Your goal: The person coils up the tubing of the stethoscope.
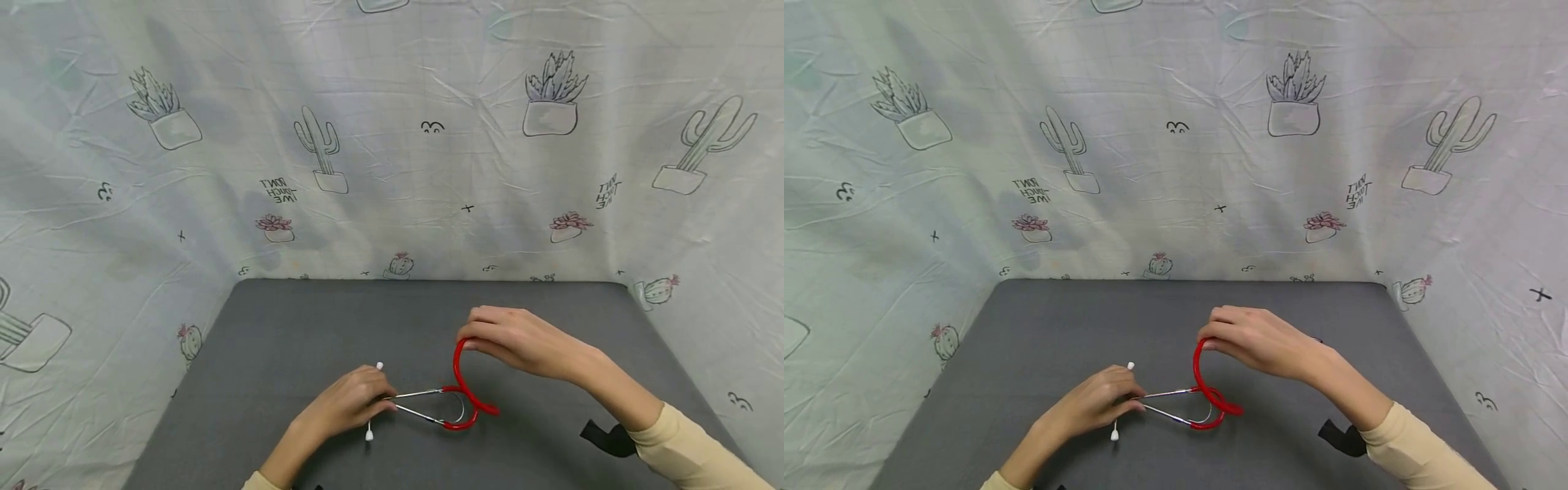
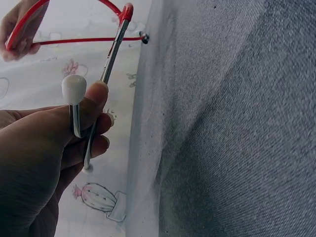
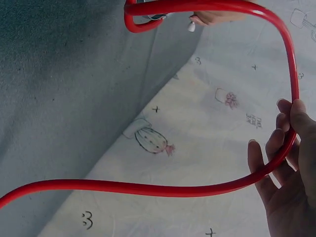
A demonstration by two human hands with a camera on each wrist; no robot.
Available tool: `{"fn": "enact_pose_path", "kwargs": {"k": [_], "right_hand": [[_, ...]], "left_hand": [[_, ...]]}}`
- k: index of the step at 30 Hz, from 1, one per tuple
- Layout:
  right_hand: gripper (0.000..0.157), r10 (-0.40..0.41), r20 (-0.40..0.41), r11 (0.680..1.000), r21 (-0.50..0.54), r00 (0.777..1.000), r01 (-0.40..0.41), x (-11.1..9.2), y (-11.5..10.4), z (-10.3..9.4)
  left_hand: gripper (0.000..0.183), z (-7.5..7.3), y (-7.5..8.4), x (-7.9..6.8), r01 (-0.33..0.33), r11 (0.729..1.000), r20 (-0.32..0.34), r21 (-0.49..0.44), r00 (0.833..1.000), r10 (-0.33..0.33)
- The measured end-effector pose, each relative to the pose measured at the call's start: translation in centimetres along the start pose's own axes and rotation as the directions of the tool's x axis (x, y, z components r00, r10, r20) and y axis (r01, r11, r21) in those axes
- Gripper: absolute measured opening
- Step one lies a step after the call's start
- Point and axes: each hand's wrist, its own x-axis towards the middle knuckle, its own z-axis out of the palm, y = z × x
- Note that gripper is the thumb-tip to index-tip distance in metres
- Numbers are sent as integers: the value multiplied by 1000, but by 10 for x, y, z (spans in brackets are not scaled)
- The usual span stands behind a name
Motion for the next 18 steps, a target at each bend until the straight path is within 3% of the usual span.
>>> {"fn": "enact_pose_path", "kwargs": {"k": [3,10,18], "right_hand": [[25,-11,-4,1000,29,1000,12,3,5,6],[16,4,23,994,108,1000,-7,9,12,22],[21,41,62,978,200,997,-53,12,23,52]], "left_hand": [[14,1,2,2,-13,1000,-9,-2,1000,13],[15,-1,7,8,-33,999,-22,-23,999,33],[14,-7,11,12,-42,998,-22,-43,999,41]]}}
